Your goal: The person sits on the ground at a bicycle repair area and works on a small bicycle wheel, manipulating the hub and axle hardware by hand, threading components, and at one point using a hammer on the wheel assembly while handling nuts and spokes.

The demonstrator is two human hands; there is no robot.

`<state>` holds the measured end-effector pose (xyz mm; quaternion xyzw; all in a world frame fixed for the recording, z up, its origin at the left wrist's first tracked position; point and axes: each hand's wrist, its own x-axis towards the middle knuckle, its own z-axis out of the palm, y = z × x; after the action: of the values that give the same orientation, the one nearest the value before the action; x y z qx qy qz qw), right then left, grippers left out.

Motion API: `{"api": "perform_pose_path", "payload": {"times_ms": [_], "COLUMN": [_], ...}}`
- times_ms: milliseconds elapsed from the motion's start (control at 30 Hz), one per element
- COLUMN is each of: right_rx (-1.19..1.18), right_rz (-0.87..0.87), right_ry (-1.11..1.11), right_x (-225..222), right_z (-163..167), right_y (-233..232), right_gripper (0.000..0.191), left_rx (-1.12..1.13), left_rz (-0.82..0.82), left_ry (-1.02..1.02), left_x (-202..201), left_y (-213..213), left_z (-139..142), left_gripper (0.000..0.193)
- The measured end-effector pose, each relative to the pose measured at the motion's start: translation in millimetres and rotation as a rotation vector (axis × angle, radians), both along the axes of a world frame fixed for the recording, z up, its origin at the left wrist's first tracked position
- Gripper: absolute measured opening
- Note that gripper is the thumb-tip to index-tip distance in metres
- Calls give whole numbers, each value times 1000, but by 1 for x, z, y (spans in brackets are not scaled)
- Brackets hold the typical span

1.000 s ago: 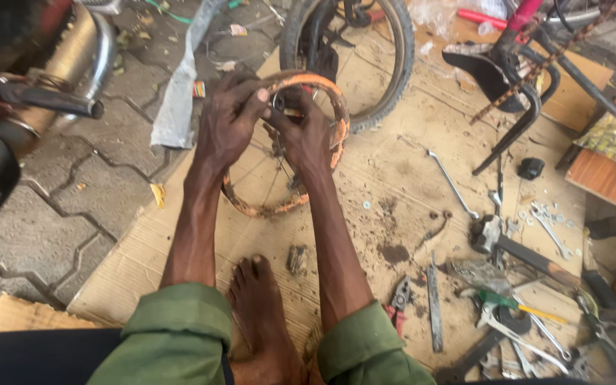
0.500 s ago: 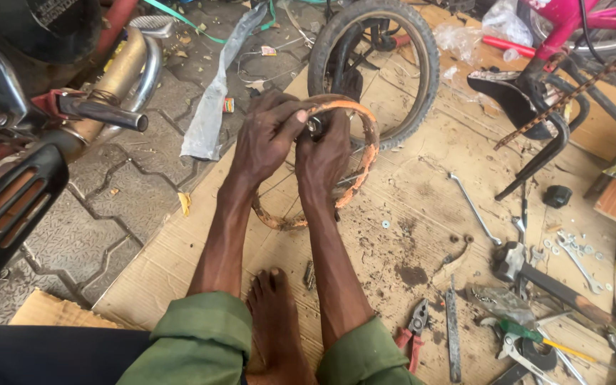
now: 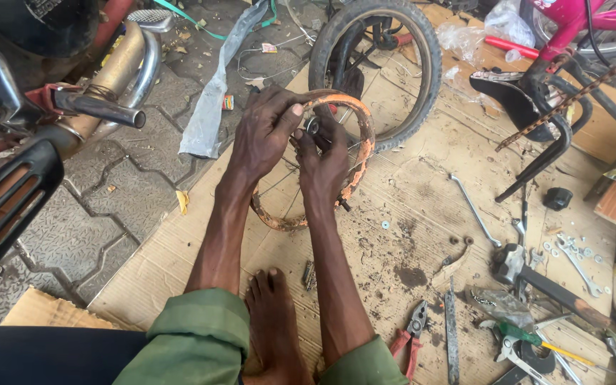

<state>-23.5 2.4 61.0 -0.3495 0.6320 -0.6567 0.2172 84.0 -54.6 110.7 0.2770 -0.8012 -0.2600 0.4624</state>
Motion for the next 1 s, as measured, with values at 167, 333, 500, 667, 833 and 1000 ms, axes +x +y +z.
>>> {"api": "perform_pose_path", "payload": {"times_ms": [167,333,500,667,833,1000], "right_rx": [61,-147,-237,-525,-529,-512], "right_rz": [24,-157,-126,4,83,149], "right_ry": [-156,60,-60,-375,-572,-708], "right_x": [-3,12,10,-7,-22,-34], "right_z": [-3,-8,-14,-24,-23,-14], "right_y": [-4,-2,3,16,49,72], "right_gripper": [41,38,19,8,19,28], "left_rx": [28,27,65,98,-123,-11], "left_rz": [22,-30,16,22,40,-37], "left_ry": [-27,14,-31,-43,-79,-49], "left_x": [-1,-7,-9,-20,-30,-32], "left_y": [1,7,20,37,70,90], "left_z": [0,1,6,8,11,14], "left_gripper": [30,30,39,57,39,43]}}
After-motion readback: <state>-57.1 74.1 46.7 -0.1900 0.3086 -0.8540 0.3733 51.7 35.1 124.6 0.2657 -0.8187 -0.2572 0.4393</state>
